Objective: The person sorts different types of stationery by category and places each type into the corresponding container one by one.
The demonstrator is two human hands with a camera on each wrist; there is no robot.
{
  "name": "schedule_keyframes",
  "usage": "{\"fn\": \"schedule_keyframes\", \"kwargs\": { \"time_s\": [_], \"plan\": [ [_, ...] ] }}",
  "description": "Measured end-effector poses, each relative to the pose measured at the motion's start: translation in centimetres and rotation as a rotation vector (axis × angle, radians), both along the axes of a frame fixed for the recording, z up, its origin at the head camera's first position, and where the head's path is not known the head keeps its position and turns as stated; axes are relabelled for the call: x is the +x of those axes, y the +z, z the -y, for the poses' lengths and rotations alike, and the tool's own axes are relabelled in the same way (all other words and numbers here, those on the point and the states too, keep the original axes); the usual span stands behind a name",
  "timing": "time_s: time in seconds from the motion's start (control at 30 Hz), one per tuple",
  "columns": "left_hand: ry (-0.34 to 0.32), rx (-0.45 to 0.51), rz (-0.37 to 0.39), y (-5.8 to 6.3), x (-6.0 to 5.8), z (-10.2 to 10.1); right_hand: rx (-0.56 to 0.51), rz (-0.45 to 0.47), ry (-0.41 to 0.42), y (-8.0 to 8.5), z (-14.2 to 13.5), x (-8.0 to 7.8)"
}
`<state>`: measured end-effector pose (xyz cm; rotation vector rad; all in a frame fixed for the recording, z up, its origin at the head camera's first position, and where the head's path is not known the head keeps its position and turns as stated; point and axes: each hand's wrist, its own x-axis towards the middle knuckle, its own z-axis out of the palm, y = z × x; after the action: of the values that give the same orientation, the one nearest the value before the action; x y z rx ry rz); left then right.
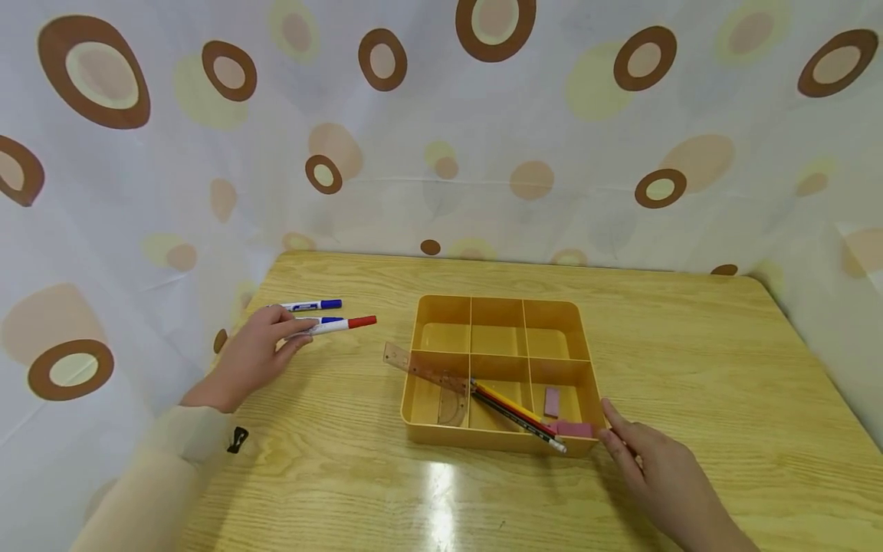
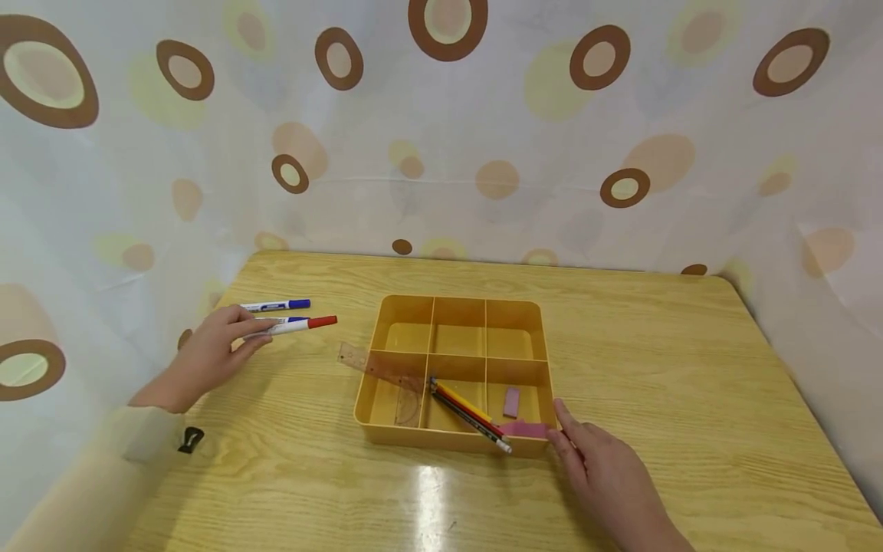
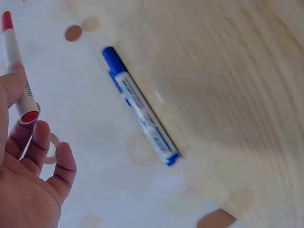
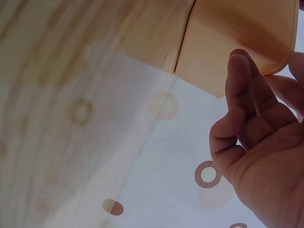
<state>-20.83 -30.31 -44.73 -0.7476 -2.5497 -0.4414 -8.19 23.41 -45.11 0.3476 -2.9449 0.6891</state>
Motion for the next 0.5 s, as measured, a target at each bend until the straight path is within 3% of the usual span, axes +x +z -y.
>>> {"fn": "schedule_keyframes", "kwargs": {
  "time_s": [0.3, 0.5],
  "plan": [
    [-0.124, 0.014, -0.064, 1.7, -0.2, -3.7, 0.006, -0.044, 0.009, -0.2, -0.1, 0.1],
    [-0.194, -0.005, -0.082, 2.4, -0.6, -6.0, -0.007, -0.016, 0.003, -0.2, -0.1, 0.1]
  ]
}}
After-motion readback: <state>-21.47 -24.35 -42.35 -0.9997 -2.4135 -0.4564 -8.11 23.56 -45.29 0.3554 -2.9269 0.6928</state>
